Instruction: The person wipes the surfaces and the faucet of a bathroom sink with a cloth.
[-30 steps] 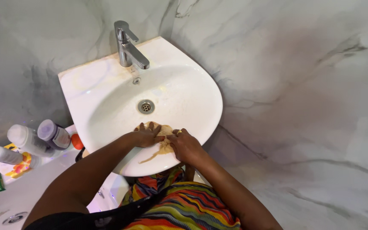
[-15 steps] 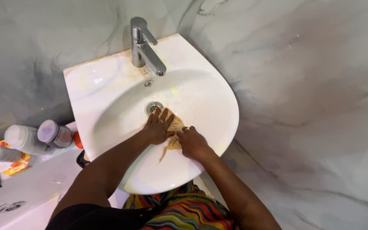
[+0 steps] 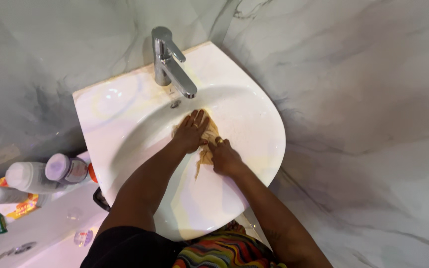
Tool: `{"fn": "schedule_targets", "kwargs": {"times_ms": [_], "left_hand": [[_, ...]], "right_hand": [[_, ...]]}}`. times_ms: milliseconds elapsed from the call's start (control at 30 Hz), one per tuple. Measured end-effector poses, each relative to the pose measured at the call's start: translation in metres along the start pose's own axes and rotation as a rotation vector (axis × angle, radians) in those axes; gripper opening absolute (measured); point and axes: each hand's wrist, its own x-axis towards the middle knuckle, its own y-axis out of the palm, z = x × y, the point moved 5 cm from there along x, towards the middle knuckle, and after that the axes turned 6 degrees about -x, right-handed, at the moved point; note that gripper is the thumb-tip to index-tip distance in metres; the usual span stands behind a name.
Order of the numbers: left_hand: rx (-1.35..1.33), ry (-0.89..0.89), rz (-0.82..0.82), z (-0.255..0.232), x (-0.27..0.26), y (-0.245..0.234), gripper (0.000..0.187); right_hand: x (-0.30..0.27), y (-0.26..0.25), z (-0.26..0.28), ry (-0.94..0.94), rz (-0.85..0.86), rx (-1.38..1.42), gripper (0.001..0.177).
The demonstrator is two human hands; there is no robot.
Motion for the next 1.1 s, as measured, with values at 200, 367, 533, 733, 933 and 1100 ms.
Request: {"fn": "schedule_targets", "kwargs": {"times_ms": [200,367,533,733,933,1100], "left_hand": [[0.145,0.223,-0.117,0.001,0.005,0.001,0.091],[0.272,-0.077,0.007,0.012,-0.005,-0.007,0.120],[0.316,-0.273,0.278,0.017,-0.073,-0.016,0.078],[0.349,-0.275,0.507,-0.005,-0.163,-0.026,0.043],[0.204,-0.175,0.527,-0.087,-0.233,-0.070,0.040],[0.014,-0.068,0.432,-0.122,-0.256,-0.087,0.075]], "right_hand": [[-0.010,0.018,-0.003,-0.022,-0.045,-0.042,0.071],[-0.018,0.004,0.003,-0.016,0.086,-0.003,0.063],[-0.039,0.001,0.042,-0.105,0.198,0.088,0.054],[-0.084,0.000,0.075,-0.199,0.172,0.163,0.046],[-0.126,-0.030,0.070,-0.227,0.168,0.129,0.025],[-0.136,-0.032,0.070,-0.246,0.129,0.273,0.020]]}}
